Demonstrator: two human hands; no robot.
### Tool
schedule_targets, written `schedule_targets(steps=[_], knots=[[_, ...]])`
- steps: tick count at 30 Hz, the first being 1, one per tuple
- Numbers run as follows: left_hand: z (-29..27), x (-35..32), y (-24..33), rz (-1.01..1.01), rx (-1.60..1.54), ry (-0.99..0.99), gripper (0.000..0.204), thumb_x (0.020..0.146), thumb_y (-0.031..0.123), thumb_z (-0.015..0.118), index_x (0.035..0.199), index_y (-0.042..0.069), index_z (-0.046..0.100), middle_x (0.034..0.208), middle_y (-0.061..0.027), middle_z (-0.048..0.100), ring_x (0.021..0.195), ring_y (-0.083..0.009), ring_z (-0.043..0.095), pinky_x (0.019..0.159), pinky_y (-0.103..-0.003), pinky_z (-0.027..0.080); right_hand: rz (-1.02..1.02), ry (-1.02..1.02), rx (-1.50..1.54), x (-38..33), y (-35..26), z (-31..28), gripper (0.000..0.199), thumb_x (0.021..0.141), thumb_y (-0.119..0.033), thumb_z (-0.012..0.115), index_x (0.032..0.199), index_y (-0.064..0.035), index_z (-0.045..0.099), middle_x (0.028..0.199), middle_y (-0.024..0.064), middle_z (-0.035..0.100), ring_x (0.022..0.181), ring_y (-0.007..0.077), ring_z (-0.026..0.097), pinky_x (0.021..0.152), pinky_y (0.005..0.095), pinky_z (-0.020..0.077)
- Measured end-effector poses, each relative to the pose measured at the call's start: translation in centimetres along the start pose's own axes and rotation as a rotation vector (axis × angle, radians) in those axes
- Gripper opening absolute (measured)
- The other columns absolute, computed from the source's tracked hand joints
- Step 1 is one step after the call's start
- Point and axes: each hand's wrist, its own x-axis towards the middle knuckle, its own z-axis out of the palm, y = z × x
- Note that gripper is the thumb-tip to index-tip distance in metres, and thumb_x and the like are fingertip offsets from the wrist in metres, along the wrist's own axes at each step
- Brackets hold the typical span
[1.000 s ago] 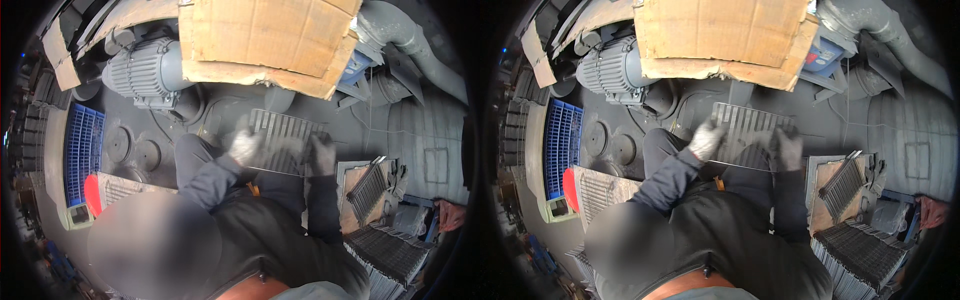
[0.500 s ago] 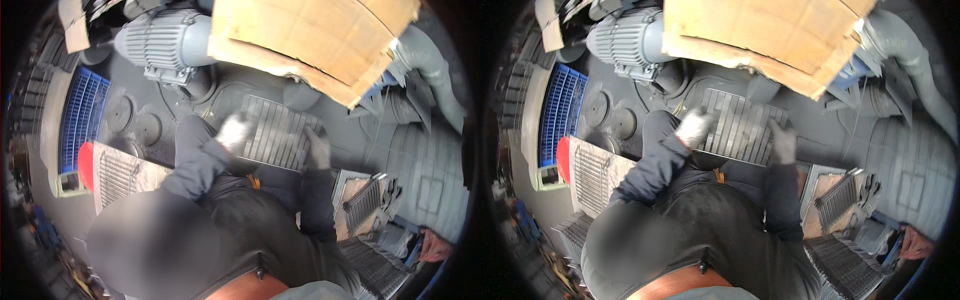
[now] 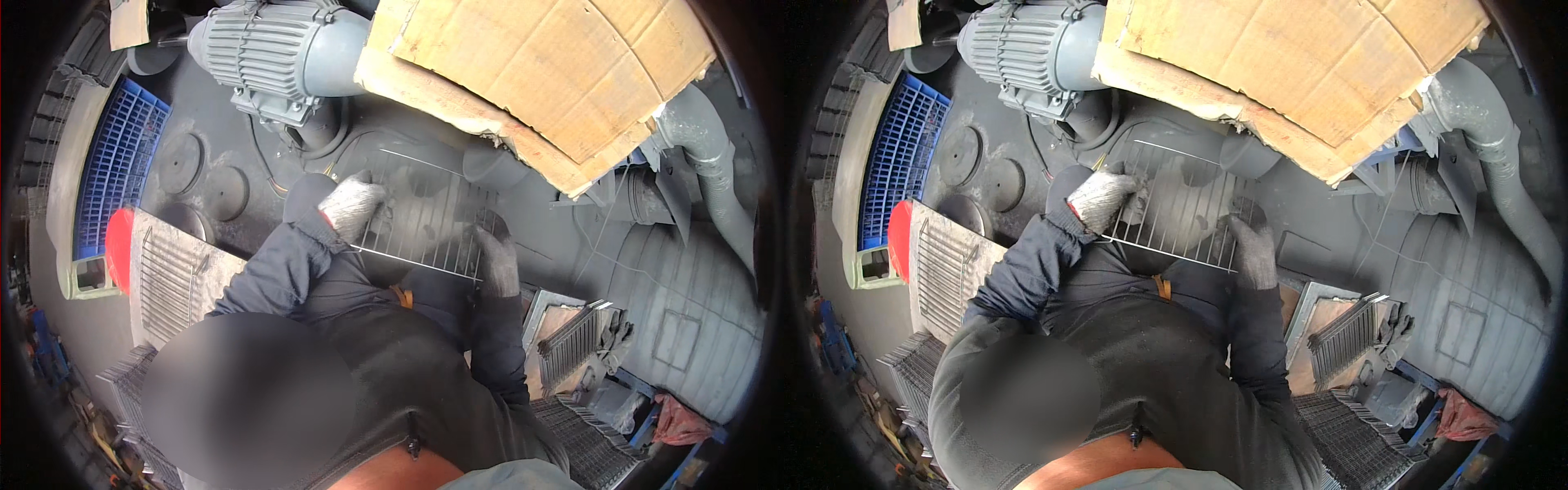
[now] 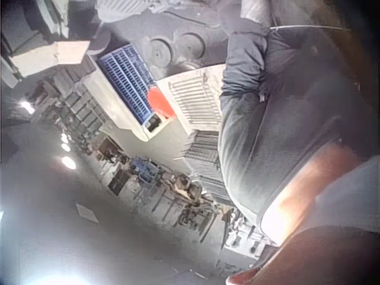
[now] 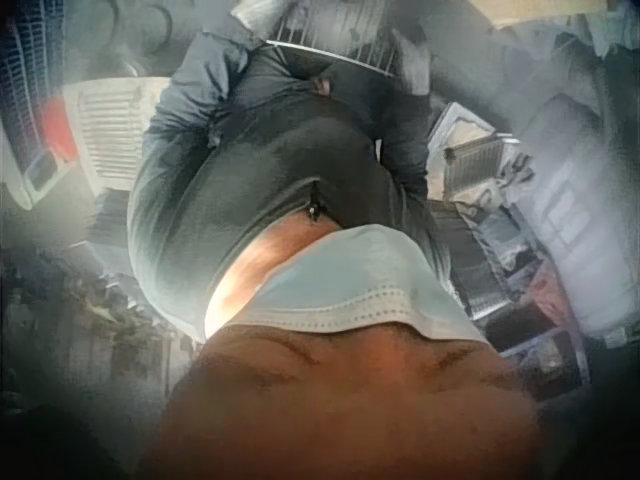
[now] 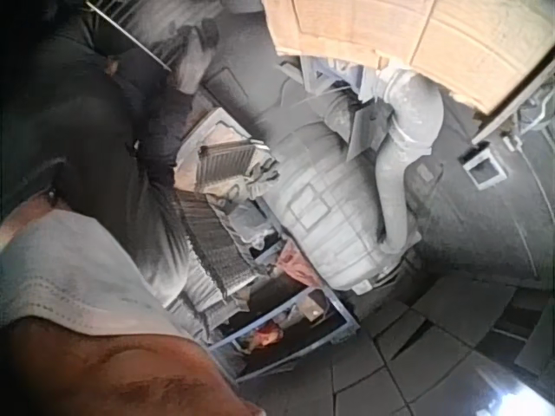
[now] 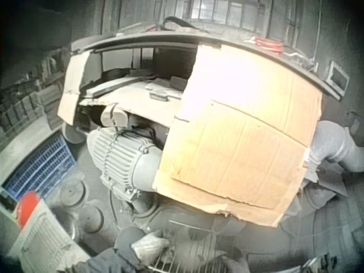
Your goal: Organize and stack metal wire grates in a fabrication environment.
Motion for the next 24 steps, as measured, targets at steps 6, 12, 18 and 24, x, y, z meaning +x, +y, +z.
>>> schedule_targets(steps=[6, 12, 18, 24], knots=[[9.0, 0.9, -1.2, 0.169, 0.67, -0.118, 0.031, 0.096, 0.014, 0.068, 0.121, -0.003, 0.062, 0.096, -0.0167, 0.07, 0.089, -0.026, 0.072, 0.075, -0.038, 0.059, -0.205, 0.202, 0.057, -2.4, 3.2, -8.9, 0.048, 0.104, -0.014, 0.061, 0.148, 0.0056, 0.055, 0.111, 0.0114, 0.07, 0.093, 0.0191, 0.07, 0.077, 0.0351, 0.0598], [0.9, 2.5, -1.4, 0.498, 1.113, -0.324, 0.024, 0.1, 0.014, 0.061, 0.113, -0.005, 0.069, 0.088, -0.0126, 0.071, 0.076, -0.0278, 0.073, 0.072, -0.038, 0.062, -0.23, 0.065, -0.002, 0.6, 1.4, -3.6, 0.045, 0.102, -0.012, 0.066, 0.144, 0.0039, 0.06, 0.118, 0.0105, 0.071, 0.098, 0.0168, 0.069, 0.084, 0.0288, 0.0558], [-3.3, -7.4, 5.3, 0.159, 0.159, 0.131, 0.022, 0.103, 0.01, 0.066, 0.122, 0.003, 0.058, 0.083, -0.0042, 0.065, 0.061, -0.0147, 0.063, 0.052, -0.029, 0.054, -0.037, -0.265, 0.034, 0.9, 1.8, 5.7, 0.046, 0.102, -0.015, 0.065, 0.144, 0.0018, 0.062, 0.13, 0.0137, 0.07, 0.11, 0.0204, 0.067, 0.101, 0.0348, 0.0532], [-2.1, -12.9, 0.5, 0.185, 0.045, 0.208, 0.03, 0.102, 0.011, 0.07, 0.13, 0.005, 0.06, 0.084, -0.0032, 0.067, 0.063, -0.0146, 0.064, 0.054, -0.03, 0.055, -0.253, -0.342, -0.119, -3.7, 0.9, 3.8, 0.052, 0.1, -0.014, 0.068, 0.148, 0.0018, 0.054, 0.135, 0.0121, 0.067, 0.114, 0.0198, 0.065, 0.101, 0.0375, 0.054]])
